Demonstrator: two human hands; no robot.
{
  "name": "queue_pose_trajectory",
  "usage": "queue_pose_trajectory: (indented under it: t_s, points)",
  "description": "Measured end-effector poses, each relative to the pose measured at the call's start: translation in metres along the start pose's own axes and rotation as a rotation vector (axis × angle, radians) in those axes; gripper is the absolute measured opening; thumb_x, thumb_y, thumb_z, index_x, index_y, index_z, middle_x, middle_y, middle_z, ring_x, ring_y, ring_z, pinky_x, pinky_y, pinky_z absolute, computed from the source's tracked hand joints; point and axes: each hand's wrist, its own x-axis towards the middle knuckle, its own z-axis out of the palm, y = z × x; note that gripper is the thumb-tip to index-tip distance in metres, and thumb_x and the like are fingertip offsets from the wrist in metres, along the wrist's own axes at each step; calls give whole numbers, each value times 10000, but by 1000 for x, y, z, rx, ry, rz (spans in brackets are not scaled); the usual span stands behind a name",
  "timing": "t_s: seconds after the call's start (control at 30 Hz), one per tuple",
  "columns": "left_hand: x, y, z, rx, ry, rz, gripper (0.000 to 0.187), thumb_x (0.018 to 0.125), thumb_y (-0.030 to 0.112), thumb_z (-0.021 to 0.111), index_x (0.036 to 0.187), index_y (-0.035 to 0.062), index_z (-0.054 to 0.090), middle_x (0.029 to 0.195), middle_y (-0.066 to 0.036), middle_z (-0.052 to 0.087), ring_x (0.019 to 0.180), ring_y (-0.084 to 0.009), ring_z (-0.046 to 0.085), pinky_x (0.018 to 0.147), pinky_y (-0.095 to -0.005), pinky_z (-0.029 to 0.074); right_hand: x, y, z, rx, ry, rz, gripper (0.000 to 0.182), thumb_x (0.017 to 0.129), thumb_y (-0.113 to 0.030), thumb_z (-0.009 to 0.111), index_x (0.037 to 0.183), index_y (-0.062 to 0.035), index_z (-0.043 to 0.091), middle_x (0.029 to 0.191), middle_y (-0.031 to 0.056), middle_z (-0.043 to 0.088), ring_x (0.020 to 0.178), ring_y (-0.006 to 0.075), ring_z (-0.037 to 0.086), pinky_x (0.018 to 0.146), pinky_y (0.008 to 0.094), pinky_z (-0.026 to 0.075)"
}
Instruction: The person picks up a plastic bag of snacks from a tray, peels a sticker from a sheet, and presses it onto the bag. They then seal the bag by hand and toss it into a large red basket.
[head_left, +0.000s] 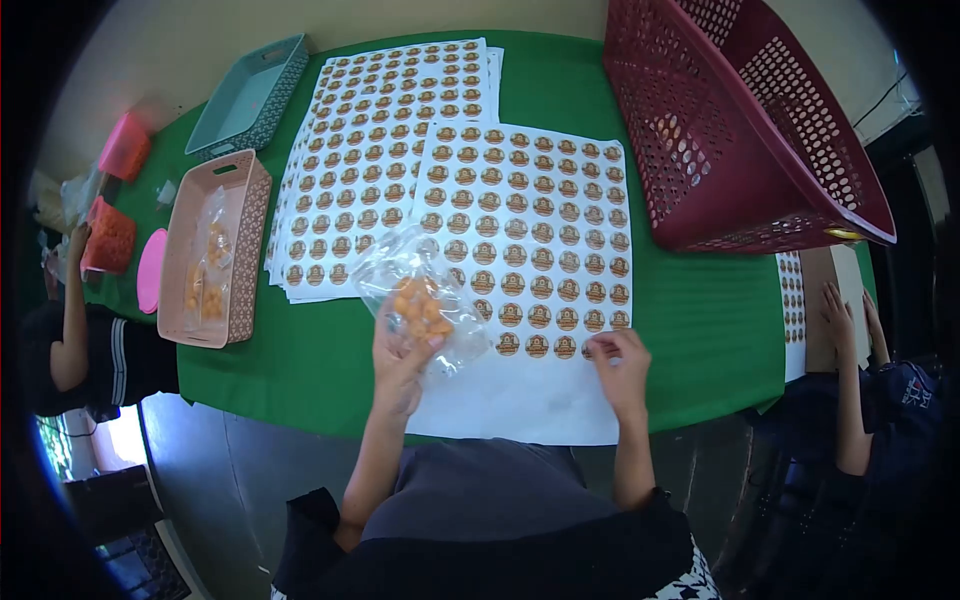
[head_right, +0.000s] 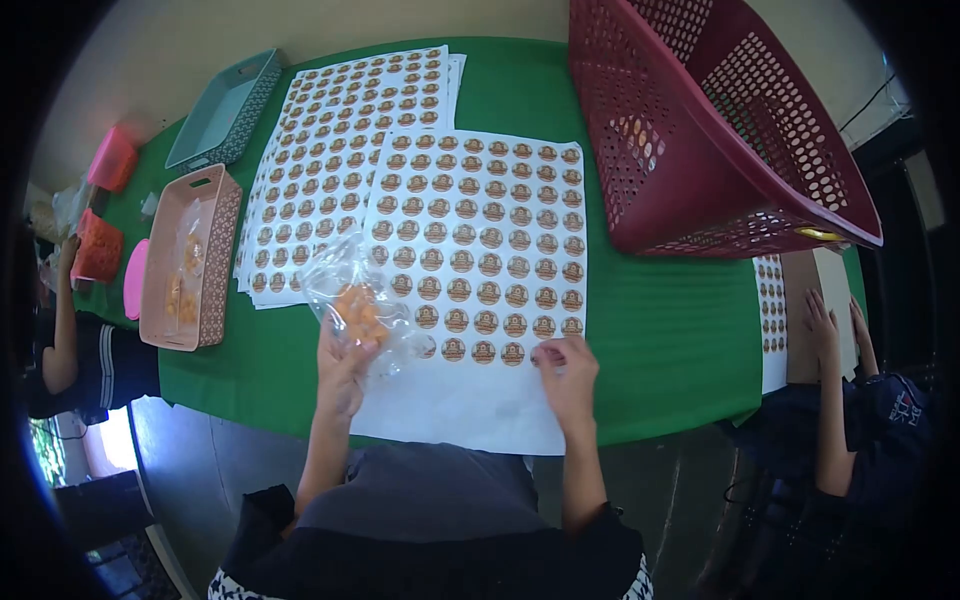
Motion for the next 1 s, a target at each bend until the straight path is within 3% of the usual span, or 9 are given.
queue_pose_trajectory:
  t_s: [0.1,0.17,0.47,1.0]
  points:
    - [4,6,-2,0,-9,15,738,657,-94,574,1251,13,150,1173,-170,372,1065,-233,426,876,-327,405,4,14,-14,-140,103,26,78,660,-38,628,727,-5,604,679,67,517,583,136,514,530,233,420]
    - [5,8,0,0,-11,23,735,659,-95,569,1252,11,148,1174,-169,371,1068,-232,423,876,-326,405,6,16,-16,-282,67,-13,72,651,-79,636,701,-34,610,720,70,498,670,206,508,606,306,420]
    - [0,6,1,24,-23,29,754,659,-95,560,1259,-3,113,1198,-180,349,1086,-237,406,877,-319,397,13,7,-15,-433,-38,-88,74,622,-95,650,680,-60,619,750,50,477,741,218,474,642,330,406]
    - [3,1,7,38,-29,10,753,644,-84,587,1244,-6,139,1184,-181,351,1088,-242,399,890,-340,386,18,9,-16,-404,-122,-96,70,624,-66,616,660,-46,560,741,54,494,762,223,479,678,327,400]
